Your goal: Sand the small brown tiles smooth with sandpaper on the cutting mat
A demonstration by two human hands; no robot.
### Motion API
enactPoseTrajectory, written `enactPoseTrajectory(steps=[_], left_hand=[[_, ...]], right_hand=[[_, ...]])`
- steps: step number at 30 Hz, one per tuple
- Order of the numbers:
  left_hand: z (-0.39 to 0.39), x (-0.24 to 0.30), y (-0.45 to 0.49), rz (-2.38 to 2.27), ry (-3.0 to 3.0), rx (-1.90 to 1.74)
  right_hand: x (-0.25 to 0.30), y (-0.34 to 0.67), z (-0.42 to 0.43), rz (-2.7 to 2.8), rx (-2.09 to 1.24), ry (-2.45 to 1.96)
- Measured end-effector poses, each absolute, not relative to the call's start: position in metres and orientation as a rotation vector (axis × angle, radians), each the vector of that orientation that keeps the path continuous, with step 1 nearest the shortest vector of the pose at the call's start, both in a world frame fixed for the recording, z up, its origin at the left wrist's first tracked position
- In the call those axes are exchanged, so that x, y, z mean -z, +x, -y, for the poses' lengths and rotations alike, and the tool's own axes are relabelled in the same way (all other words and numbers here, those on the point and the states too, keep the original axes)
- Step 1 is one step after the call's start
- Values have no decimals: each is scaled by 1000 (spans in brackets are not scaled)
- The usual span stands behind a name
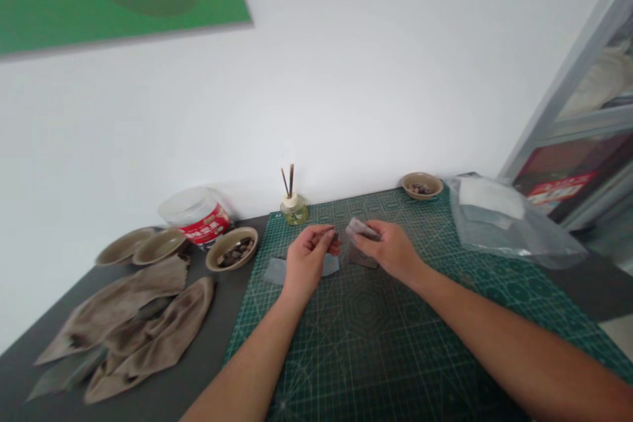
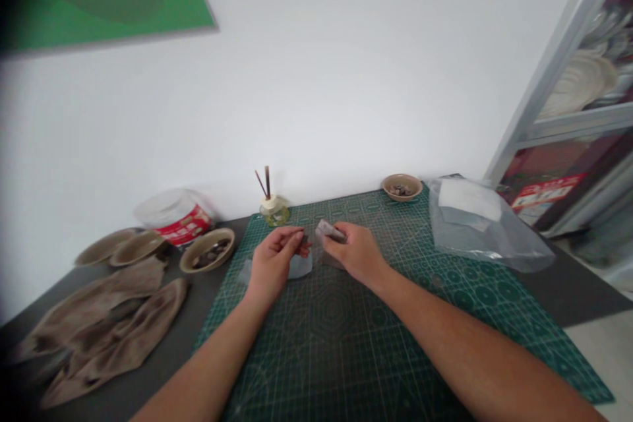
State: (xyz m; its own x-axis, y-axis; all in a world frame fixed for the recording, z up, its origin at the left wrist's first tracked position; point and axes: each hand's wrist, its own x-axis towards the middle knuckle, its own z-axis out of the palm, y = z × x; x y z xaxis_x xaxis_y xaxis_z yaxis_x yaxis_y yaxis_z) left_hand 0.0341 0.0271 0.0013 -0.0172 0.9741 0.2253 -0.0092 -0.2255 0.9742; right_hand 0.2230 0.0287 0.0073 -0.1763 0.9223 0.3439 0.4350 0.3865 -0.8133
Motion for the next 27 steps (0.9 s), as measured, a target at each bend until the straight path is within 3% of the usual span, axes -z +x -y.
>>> enactPoseTrajectory(steps=[11, 18, 23, 27], left_hand=[[-5, -34, 42, -980, 1412, -1436], [53, -27, 40, -1184, 1802, -1205], [79, 2, 39, -1248, 1875, -1068], [82, 15, 42, -1317, 1962, -997]], right_hand=[[9, 211, 27, 2105, -1052, -1051], [16, 223, 45, 2133, -535, -1045], [23, 235, 54, 1893, -1059, -812], [35, 237, 55, 1859, -1143, -817]])
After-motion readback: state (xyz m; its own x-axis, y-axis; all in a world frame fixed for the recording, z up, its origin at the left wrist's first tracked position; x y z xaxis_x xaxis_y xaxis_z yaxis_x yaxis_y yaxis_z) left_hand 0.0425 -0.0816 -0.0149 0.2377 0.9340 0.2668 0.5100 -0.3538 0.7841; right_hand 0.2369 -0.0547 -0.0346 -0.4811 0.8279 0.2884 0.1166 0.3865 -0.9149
